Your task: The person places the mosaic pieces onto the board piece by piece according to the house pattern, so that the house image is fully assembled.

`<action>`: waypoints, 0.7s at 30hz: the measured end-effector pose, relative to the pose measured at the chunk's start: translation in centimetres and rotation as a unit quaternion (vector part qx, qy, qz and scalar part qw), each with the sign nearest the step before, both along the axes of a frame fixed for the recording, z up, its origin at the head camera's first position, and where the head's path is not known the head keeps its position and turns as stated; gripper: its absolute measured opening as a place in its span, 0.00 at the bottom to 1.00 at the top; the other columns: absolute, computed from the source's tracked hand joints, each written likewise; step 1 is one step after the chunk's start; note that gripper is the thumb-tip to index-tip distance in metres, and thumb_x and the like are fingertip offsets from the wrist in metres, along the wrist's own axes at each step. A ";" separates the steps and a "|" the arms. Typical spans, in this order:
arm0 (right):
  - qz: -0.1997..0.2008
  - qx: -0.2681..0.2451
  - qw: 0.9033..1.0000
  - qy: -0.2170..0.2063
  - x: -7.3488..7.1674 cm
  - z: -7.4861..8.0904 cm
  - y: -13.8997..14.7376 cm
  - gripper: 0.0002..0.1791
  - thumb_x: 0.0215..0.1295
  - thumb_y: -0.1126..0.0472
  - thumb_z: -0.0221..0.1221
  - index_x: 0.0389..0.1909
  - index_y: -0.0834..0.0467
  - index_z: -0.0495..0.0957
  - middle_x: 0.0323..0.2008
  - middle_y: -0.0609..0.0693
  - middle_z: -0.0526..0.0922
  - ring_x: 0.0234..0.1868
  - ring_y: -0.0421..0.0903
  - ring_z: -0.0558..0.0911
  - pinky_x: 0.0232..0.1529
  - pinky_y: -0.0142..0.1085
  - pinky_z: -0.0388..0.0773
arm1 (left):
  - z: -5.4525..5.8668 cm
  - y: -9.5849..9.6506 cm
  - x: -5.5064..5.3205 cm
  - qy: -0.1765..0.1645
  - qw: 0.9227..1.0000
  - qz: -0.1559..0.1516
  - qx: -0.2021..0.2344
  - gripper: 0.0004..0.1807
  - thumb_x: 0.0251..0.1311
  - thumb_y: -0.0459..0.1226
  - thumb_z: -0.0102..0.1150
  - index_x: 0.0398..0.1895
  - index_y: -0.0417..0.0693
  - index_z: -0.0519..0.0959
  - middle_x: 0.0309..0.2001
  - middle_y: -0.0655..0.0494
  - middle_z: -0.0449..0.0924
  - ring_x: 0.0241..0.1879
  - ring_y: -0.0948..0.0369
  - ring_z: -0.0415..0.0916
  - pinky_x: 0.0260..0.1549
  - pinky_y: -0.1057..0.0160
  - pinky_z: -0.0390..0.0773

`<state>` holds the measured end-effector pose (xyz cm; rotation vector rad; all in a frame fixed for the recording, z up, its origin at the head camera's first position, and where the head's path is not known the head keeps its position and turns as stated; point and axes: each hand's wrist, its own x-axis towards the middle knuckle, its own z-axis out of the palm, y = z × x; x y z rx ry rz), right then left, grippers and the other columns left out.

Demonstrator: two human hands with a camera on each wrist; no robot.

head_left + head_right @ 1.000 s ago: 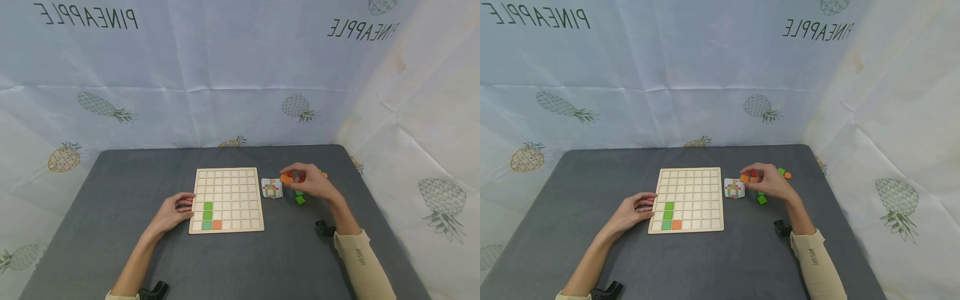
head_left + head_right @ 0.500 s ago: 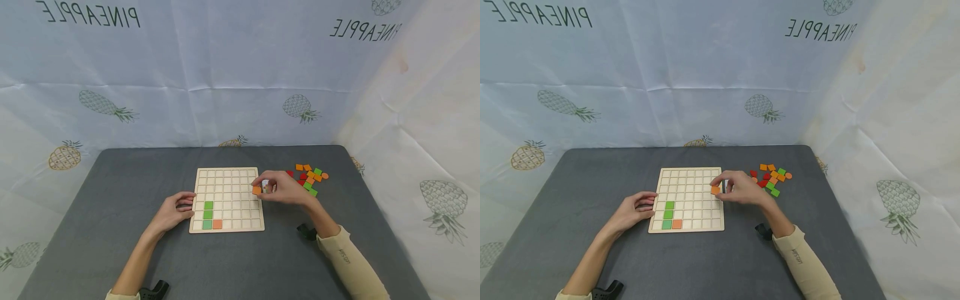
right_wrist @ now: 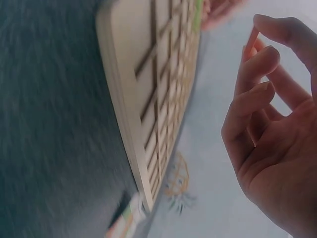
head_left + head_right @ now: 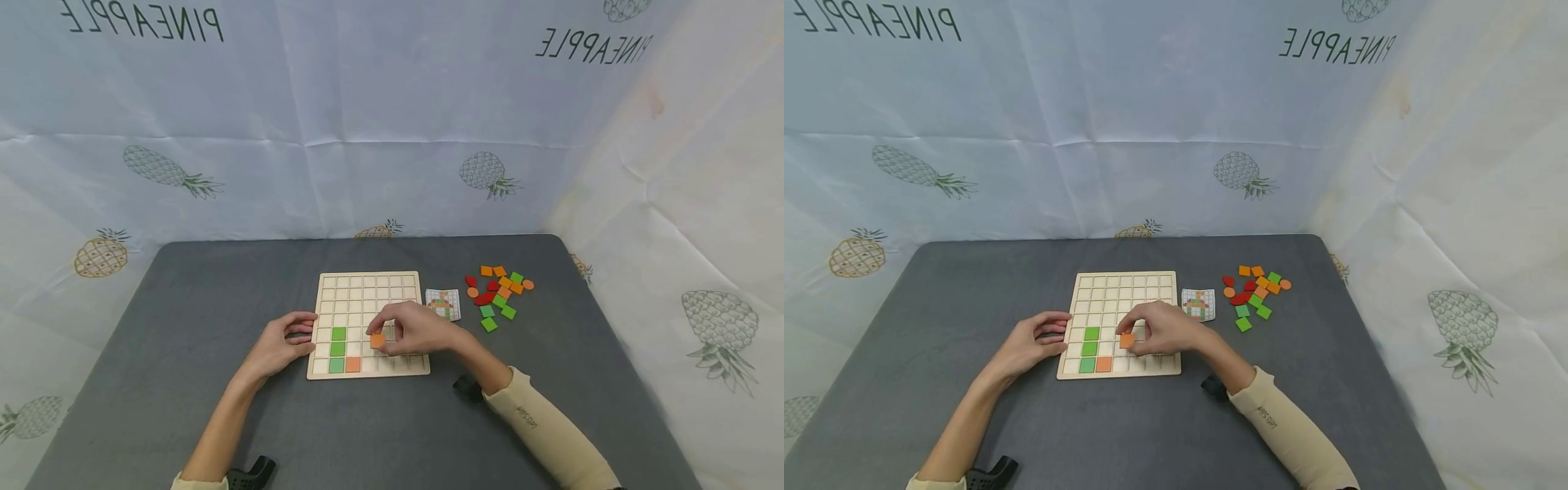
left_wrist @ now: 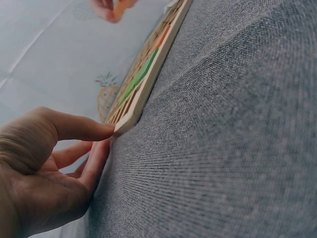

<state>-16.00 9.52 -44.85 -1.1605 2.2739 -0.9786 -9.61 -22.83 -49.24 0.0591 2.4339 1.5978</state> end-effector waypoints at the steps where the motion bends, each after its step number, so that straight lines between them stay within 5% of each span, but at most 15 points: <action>1: 0.007 0.009 1.000 0.001 0.1 -0.2 -0.3 0.17 0.67 0.61 0.71 0.56 0.54 0.89 0.51 0.48 0.89 0.22 0.30 0.76 0.29 0.26 0.77 | 0.0 0.0 0.0 0.000 1.000 0.000 0.001 0.33 0.66 0.25 0.69 0.74 0.33 0.72 0.68 0.33 0.77 0.65 0.43 0.80 0.59 0.66 0.87; 5: 0.035 0.044 0.998 0.019 0.6 -0.5 -1.3 0.16 0.67 0.59 0.71 0.55 0.51 0.89 0.52 0.46 0.90 0.25 0.31 0.75 0.34 0.25 0.76 | 0.1 0.0 0.0 -0.002 1.000 0.001 0.001 0.33 0.66 0.25 0.69 0.74 0.33 0.72 0.67 0.32 0.77 0.65 0.43 0.80 0.59 0.67 0.87; 11: 0.051 0.081 0.995 0.041 1.0 -0.8 -2.3 0.15 0.65 0.58 0.72 0.52 0.47 0.88 0.48 0.41 0.90 0.43 0.36 0.83 0.45 0.27 0.78 | 0.2 0.1 0.0 -0.004 1.000 0.005 0.000 0.33 0.65 0.25 0.69 0.74 0.33 0.73 0.65 0.33 0.79 0.64 0.43 0.80 0.58 0.67 0.87; 21: 0.044 0.131 0.989 0.059 1.4 -1.3 -3.2 0.15 0.65 0.56 0.74 0.51 0.44 0.86 0.46 0.38 0.86 0.44 0.33 0.81 0.40 0.28 0.75 | 0.1 0.1 0.0 -0.005 1.000 0.006 -0.005 0.33 0.65 0.26 0.69 0.74 0.34 0.73 0.66 0.33 0.79 0.64 0.44 0.80 0.59 0.66 0.87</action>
